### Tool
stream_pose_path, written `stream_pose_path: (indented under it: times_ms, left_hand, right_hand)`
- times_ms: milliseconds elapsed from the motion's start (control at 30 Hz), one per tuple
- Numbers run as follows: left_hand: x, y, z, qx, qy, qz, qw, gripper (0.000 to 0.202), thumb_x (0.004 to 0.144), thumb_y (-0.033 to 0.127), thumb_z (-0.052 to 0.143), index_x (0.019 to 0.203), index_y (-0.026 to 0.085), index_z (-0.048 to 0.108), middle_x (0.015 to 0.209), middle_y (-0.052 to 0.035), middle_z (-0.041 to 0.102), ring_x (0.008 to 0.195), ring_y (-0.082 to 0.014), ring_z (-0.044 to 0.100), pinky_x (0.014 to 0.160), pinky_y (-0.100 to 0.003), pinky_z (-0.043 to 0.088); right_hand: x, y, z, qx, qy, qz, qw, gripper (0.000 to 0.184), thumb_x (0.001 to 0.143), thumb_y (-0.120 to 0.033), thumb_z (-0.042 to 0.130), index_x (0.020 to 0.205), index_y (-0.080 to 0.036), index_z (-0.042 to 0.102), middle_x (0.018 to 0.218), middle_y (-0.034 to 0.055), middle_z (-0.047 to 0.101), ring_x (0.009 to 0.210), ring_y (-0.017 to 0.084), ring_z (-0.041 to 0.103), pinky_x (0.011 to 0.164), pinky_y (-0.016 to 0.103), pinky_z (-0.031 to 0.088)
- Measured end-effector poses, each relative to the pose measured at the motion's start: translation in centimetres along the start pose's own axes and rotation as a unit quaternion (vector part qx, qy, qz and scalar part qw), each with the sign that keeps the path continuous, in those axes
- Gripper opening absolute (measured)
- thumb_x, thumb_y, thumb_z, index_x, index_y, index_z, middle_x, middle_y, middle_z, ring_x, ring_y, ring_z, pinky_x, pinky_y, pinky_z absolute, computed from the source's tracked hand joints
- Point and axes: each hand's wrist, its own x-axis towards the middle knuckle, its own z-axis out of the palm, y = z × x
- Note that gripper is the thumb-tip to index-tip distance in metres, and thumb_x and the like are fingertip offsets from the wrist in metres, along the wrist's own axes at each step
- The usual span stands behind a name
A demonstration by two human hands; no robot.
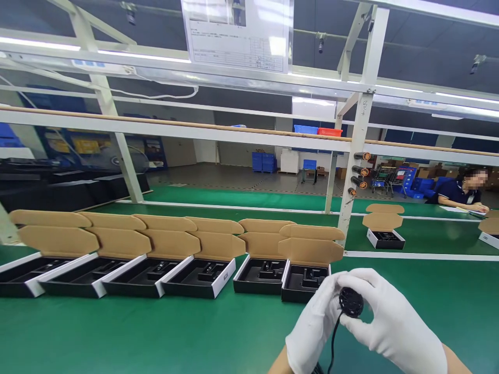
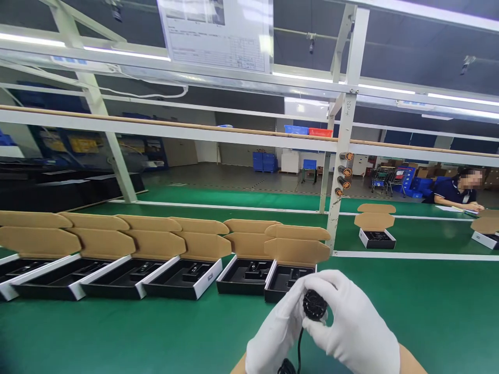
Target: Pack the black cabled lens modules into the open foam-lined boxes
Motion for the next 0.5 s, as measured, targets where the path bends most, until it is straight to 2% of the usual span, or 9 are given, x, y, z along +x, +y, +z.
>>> stream_pose_path:
  times_ms: [100, 200, 300, 367, 433, 500]
  left_hand:
    - [-0.2, -0.1, -0.1, -0.007, -0.032, -0.019, 0.999, 0.027, 0.089, 0.034, 0.057, 0.113, 0.022, 0.063, 0.125, -0.0055, 0.058, 0.112, -0.0196, 0.053, 0.098, -0.031, 0.042]
    - [-0.7, 0.3, 0.0, -0.019, -0.004, -0.017, 1.0, 0.023, 0.089, 0.035, 0.059, 0.107, 0.022, 0.064, 0.109, -0.0048, 0.06, 0.099, -0.0158, 0.056, 0.081, -0.023, 0.045]
    - [-0.7, 1.2, 0.1, 0.009, 0.034, 0.013, 0.999, 0.022, 0.084, 0.037, 0.067, 0.097, 0.02, 0.064, 0.094, -0.002, 0.058, 0.084, -0.012, 0.054, 0.072, -0.021, 0.044]
    - [-0.4, 1.3, -0.5, 0.014, 0.032, 0.02, 0.999, 0.023, 0.083, 0.04, 0.066, 0.094, 0.02, 0.064, 0.087, -0.0006, 0.058, 0.075, -0.0109, 0.054, 0.068, -0.021, 0.044]
    - [0.0, 0.2, -1.7, 0.005, 0.009, 0.001, 1.0, 0.033, 0.087, 0.05, 0.058, 0.096, 0.019, 0.064, 0.086, -0.0027, 0.06, 0.075, -0.0131, 0.056, 0.07, -0.025, 0.045]
    - [-0.1, -1.9, -3.5, 0.004, -0.013, -0.077, 0.997, 0.054, 0.085, 0.064, 0.049, 0.098, 0.014, 0.066, 0.087, -0.0074, 0.065, 0.078, -0.0166, 0.06, 0.075, -0.029, 0.047]
  right_hand:
    - [-0.3, -0.3, -0.5, -0.001, -0.002, 0.007, 1.0, 0.055, 0.071, -0.012, 0.06, 0.122, -0.031, 0.052, 0.109, 0.0052, 0.063, 0.093, 0.02, 0.064, 0.077, 0.033, 0.058]
    - [-0.6, -0.2, -0.7, 0.004, -0.009, 0.011, 1.0, 0.057, 0.073, -0.013, 0.061, 0.125, -0.033, 0.051, 0.109, 0.0045, 0.064, 0.094, 0.019, 0.064, 0.08, 0.033, 0.058]
    - [-0.9, 0.4, -1.0, 0.008, -0.001, 0.021, 1.0, 0.049, 0.074, -0.016, 0.061, 0.121, -0.031, 0.054, 0.107, 0.0052, 0.065, 0.093, 0.021, 0.064, 0.078, 0.035, 0.058]
    - [-1.0, 0.9, -1.1, 0.016, -0.007, 0.032, 0.999, 0.045, 0.073, -0.018, 0.062, 0.115, -0.031, 0.056, 0.106, 0.0047, 0.065, 0.088, 0.02, 0.064, 0.073, 0.033, 0.058]
    - [-0.9, 1.2, -1.1, 0.022, -0.005, 0.033, 0.999, 0.044, 0.074, -0.019, 0.063, 0.115, -0.032, 0.055, 0.107, 0.004, 0.066, 0.087, 0.019, 0.065, 0.071, 0.032, 0.058]
    - [-0.7, 1.5, -0.9, 0.022, 0.014, 0.011, 1.0, 0.046, 0.076, -0.019, 0.063, 0.118, -0.033, 0.052, 0.11, 0.004, 0.066, 0.092, 0.02, 0.065, 0.075, 0.032, 0.058]
